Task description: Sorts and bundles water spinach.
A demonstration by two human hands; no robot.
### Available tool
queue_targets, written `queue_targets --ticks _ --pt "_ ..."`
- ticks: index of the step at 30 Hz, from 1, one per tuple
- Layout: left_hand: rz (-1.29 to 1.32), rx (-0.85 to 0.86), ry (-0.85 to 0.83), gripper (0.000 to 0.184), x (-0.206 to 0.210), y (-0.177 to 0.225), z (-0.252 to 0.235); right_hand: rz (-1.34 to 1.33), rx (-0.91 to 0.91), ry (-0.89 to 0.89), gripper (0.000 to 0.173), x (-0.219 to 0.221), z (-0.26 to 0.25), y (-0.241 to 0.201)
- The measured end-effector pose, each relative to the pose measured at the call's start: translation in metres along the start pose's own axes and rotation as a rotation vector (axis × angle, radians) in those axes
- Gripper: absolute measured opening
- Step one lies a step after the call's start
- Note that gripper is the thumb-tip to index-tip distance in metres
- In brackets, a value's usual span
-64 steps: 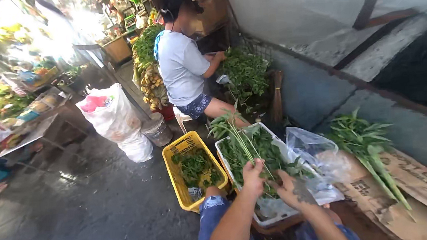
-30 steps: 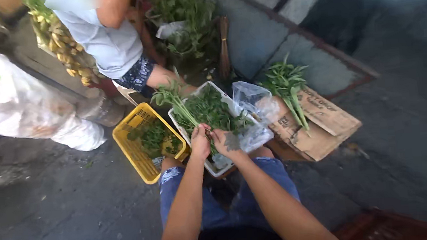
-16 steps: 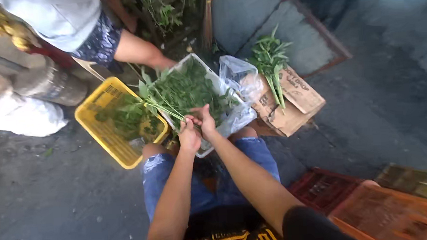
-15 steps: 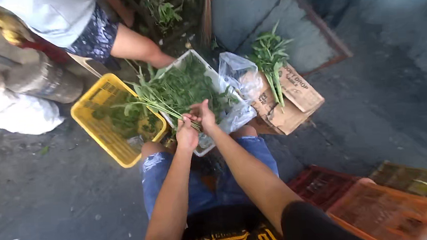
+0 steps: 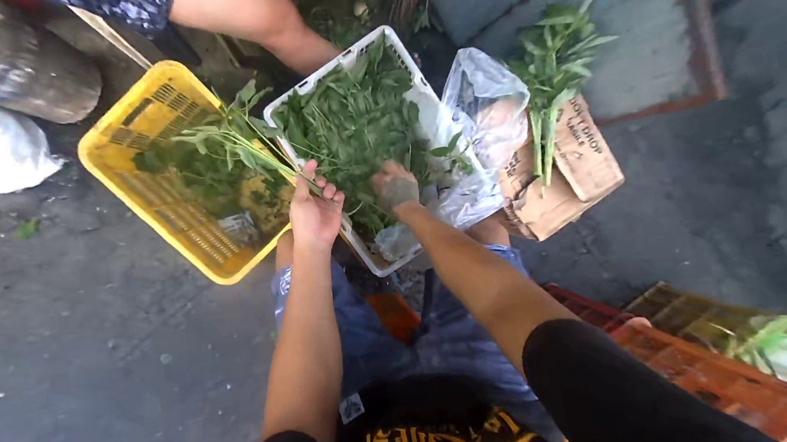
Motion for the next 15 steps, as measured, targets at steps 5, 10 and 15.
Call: queue_targets --ticks 5,10,15 --pt "-0.069 -0.001 -0.055 0.031 -0.002 0.000 -0.003 -0.218 -0.101 0.328 0.028 -0.094 0.006 0.015" --pt "-0.221 0.064 -0.192 0.021 0.026 -0.026 0.021 -0.386 -0.253 0.459 0.025 -0.163 0.063 -0.023" --pt "-0.255 0.072 -0.114 0.012 0.023 -0.036 0.052 -0.526 -0.348 0.245 0.025 -0.132 0.101 -0.049"
Point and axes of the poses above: each hand's wrist, its own z-axis away from the middle knuckle, its own x-axis out of the palm, y = z × x, the point moved 5 cm from there along -z, towards the middle knuckle, and after that the axes turned 3 degrees about y, right-handed, at the moved point
